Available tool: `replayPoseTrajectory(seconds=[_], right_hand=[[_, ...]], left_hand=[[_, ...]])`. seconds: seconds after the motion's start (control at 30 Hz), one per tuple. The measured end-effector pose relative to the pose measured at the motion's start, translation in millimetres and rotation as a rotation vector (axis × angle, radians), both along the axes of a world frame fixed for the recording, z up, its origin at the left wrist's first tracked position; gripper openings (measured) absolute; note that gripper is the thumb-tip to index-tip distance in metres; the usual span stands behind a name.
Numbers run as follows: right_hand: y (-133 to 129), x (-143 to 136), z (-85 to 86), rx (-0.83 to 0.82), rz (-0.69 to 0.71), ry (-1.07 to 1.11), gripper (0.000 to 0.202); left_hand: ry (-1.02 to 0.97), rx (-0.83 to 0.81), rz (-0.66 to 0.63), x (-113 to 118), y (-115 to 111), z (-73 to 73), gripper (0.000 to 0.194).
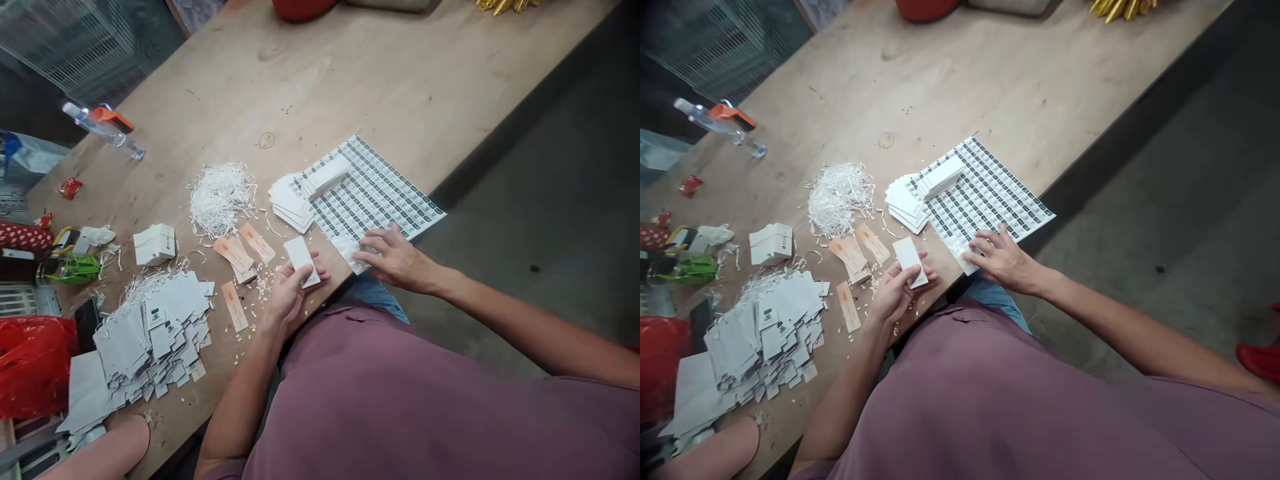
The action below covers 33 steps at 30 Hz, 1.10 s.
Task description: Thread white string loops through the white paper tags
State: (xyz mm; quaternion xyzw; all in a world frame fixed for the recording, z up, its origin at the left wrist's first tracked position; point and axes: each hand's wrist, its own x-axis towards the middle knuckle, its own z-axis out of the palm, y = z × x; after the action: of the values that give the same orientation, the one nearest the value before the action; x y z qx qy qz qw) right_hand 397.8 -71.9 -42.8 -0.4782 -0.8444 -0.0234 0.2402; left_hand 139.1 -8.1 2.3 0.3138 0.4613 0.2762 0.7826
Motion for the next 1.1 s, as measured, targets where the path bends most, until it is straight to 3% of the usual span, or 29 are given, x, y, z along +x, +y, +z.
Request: replayPoseTrajectory(seconds=[0.07, 0.13, 0.23, 0.33, 0.43, 0.5, 0.7, 0.83, 0.9, 1.0, 1.1], right_hand=[[-18, 4, -19.1, 0.111, -0.016, 0.054, 0.026], [-21, 1, -25.9, 0.198, -0.048, 0.151, 0.022], [-15, -7, -18.5, 0.236, -0.051, 0.269, 0.019], [-9, -13, -7.7, 0.154, -0.032, 0.386, 0.012], [-3, -18, -4.7, 0.053, -0.216, 0.508, 0.010], [2, -21, -5.4, 0.018, -0.321, 0.541, 0.010], [15, -22, 0.7, -0.020, -0.399, 0.646, 0.017], [15, -22, 12.8, 0.122, -0.474, 0.679, 0.016], [14, -29, 16.1, 0.173, -0.436, 0.609, 0.009], [13, -46, 15.7, 0.103, -0.248, 0.498, 0.006], [16, -64, 13.7, 0.050, -0.157, 0.596, 0.005]], left_hand=[[0.001, -0.078, -0.008, 8, -11, -3.1, 0.040], [-0.010, -0.118, 0.004, 25, -17, -5.7, 0.042], [-0.026, -0.132, 0.043, 56, -18, -9.8, 0.041], [-0.019, -0.127, 0.104, 77, -12, -13.2, 0.038], [-0.021, -0.134, 0.144, 84, -7, -14.0, 0.034], [-0.052, -0.142, 0.128, 85, -7, -13.8, 0.033], [-0.090, -0.114, 0.052, 85, -8, -18.5, 0.037], [0.042, 0.056, 0.153, 70, -10, -11.5, 0.042], [0.073, 0.085, 0.170, 59, -11, -3.4, 0.046], [-0.025, -0.009, 0.112, 44, -13, 6.2, 0.045], [-0.075, -0.008, 0.225, 33, -14, 7.0, 0.043]])
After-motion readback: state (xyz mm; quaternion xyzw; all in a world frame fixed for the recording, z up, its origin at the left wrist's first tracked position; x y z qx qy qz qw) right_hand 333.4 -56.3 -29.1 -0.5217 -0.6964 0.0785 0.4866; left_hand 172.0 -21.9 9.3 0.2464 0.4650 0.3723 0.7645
